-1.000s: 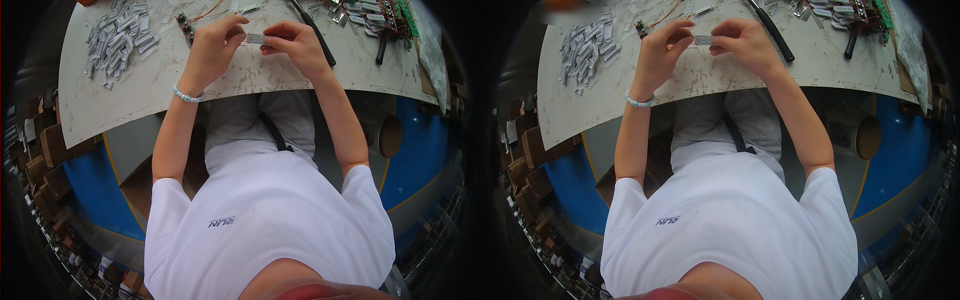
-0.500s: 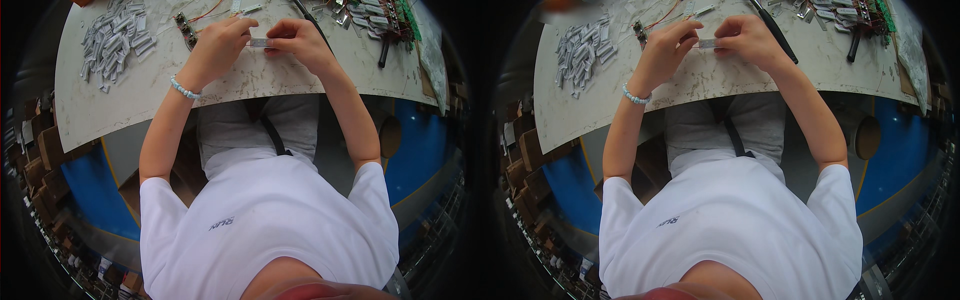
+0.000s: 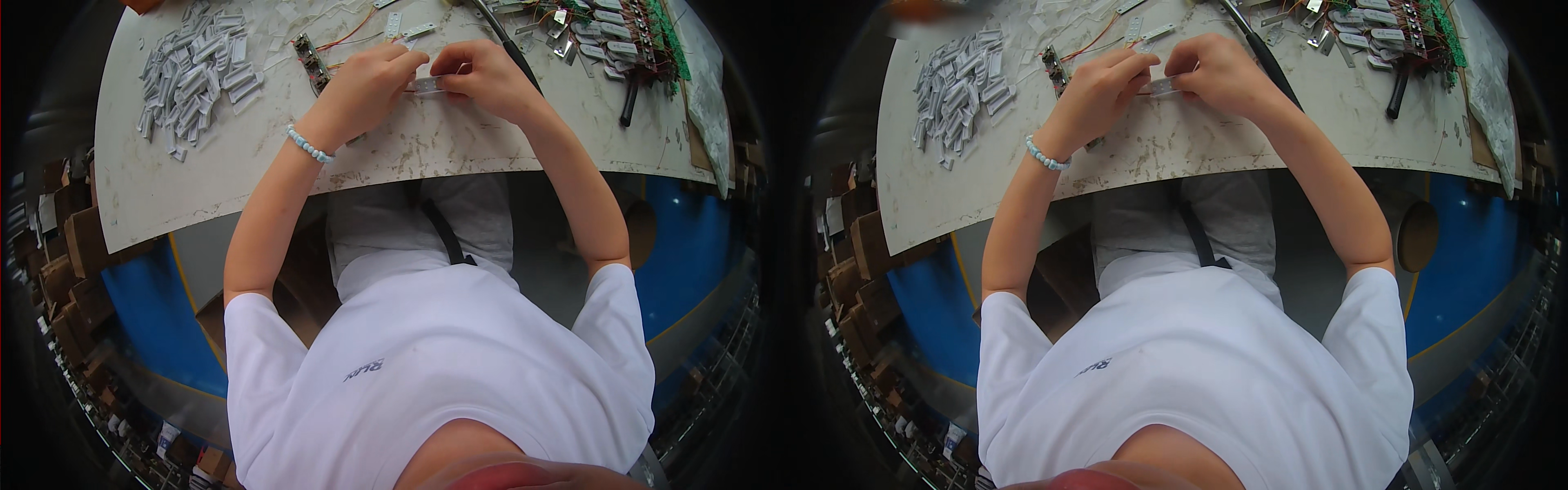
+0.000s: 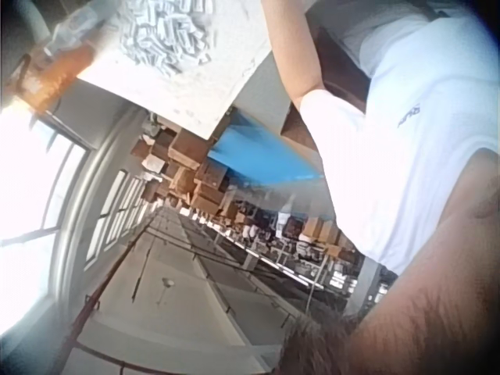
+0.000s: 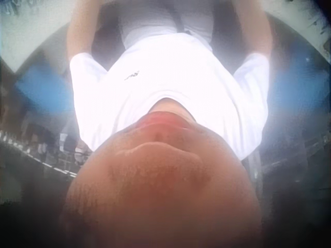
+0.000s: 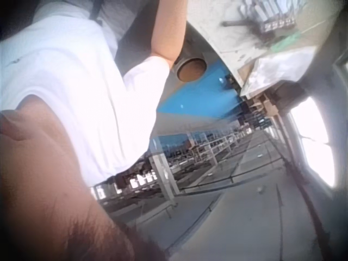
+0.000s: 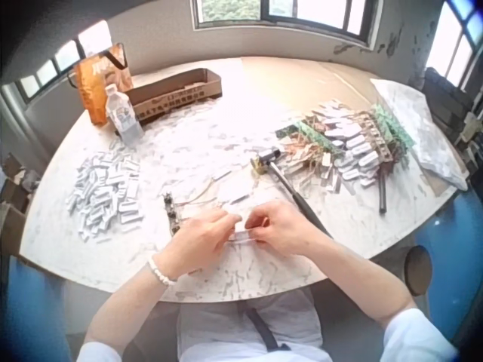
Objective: Assembling small electrical components into housings using a hammer and manual placement.
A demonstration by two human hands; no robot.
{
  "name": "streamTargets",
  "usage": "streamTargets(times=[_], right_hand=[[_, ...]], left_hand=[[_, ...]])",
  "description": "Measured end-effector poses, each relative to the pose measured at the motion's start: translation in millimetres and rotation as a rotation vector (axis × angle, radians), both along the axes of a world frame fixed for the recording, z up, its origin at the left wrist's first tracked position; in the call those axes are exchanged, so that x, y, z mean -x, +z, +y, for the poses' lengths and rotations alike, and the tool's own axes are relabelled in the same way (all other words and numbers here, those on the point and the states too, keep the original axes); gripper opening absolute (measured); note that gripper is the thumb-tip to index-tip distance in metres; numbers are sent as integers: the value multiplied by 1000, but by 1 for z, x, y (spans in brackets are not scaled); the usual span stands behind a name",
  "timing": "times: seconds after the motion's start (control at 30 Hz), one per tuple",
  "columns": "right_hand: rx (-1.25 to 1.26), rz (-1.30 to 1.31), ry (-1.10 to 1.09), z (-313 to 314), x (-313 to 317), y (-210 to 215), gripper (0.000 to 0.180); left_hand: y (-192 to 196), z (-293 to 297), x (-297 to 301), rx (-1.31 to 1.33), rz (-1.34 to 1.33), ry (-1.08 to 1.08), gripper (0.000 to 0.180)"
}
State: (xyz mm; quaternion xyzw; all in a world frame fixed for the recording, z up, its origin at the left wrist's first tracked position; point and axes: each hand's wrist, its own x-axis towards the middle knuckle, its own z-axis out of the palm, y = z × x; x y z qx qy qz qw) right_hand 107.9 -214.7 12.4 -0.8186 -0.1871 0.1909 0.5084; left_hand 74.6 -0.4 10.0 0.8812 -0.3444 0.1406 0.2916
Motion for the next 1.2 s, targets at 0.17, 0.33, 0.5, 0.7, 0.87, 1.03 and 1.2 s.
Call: streamTargets(times=[0.17,0.33,0.5,0.7,0.87,1.03,1.2], right_hand=[[212,3,100,8,-12,20,7],[315,-58,195,9,-20,22,11],[411,-91,229,8,-15,30,14],[374,-114,185,4,-10,20,17],[332,-219,159,2,-7,15,16],[322,-281,134,6,-8,13,16],[309,-298,150,4,-7,13,16]], left_hand=[[-8,5,-15,23,29,-78,23],[-8,4,-18,10,30,-60,24],[-5,2,-16,-29,-5,-78,24],[-3,6,-7,-87,-34,-67,23],[-2,9,5,-106,-136,-105,19],[-5,9,14,-150,-157,-68,17],[0,18,30,-243,-119,-67,23]])
